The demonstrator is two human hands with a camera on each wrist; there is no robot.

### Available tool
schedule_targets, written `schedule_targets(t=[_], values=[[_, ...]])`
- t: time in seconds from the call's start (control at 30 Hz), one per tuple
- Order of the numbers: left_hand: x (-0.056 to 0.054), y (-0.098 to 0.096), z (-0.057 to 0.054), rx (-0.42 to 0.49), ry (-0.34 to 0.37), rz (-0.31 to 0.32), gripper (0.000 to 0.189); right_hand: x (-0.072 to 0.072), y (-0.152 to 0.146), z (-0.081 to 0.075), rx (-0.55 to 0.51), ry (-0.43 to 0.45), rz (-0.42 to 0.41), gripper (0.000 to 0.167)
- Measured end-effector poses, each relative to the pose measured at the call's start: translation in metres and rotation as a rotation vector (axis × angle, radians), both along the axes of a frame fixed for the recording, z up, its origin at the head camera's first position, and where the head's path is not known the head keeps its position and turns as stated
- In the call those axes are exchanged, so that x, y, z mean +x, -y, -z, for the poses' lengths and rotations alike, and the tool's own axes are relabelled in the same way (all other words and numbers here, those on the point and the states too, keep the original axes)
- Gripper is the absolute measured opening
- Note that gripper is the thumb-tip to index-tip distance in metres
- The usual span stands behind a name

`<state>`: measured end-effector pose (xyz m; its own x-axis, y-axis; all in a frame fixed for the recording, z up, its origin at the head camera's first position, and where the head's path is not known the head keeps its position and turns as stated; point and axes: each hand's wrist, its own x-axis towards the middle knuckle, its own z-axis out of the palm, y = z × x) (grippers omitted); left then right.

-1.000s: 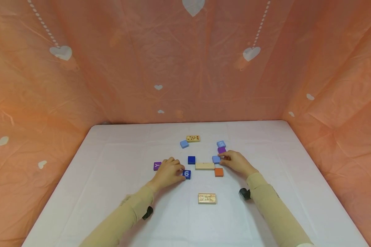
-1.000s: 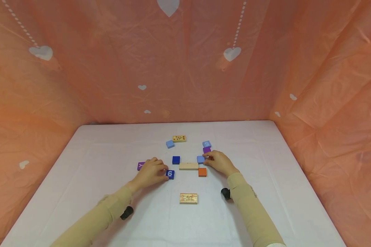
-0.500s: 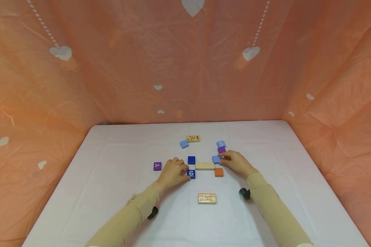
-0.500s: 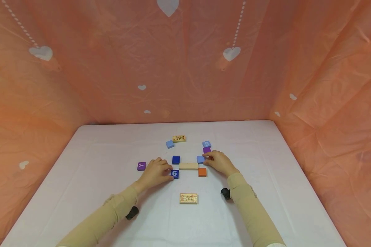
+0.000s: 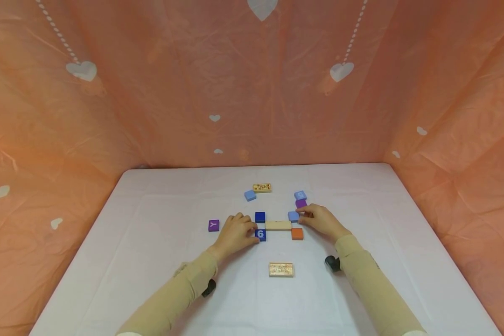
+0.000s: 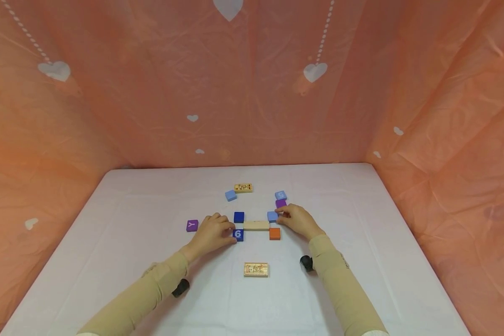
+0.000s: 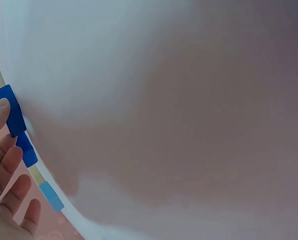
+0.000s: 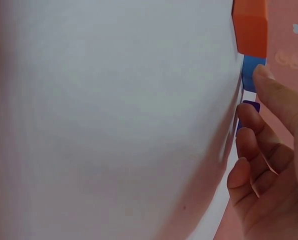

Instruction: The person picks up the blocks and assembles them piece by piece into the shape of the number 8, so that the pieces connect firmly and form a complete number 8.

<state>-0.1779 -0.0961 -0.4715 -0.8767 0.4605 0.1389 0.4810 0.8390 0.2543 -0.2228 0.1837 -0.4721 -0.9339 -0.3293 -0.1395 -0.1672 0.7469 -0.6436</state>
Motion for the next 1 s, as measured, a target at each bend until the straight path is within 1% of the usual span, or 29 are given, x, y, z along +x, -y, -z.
schedule_targets(t=[0.3, 0.47, 0.57, 0.93, 1.0], values=[[-0.0014, 0.0007, -0.0016, -0.005, 0.015, 0.004, 0.033, 0.0011, 0.0011, -0.0025, 0.023, -0.019, -0.013, 0.038], [-0.0024, 0.0009, -0.0016, -0.016, 0.002, 0.017, 0.033, 0.002, 0.0011, -0.0027, 0.031, -0.024, -0.016, 0.038], [-0.0025, 0.0009, -0.0016, -0.019, -0.002, 0.02, 0.033, 0.0029, 0.0008, -0.0033, 0.029, -0.02, -0.018, 0.038], [-0.0018, 0.0011, -0.0016, -0.012, 0.021, 0.012, 0.034, 0.0017, 0.0036, -0.0065, 0.025, 0.019, -0.018, 0.037], [-0.0017, 0.001, -0.0013, -0.011, 0.024, 0.012, 0.034, 0.0014, 0.0032, -0.0063, 0.031, 0.013, -0.026, 0.036]])
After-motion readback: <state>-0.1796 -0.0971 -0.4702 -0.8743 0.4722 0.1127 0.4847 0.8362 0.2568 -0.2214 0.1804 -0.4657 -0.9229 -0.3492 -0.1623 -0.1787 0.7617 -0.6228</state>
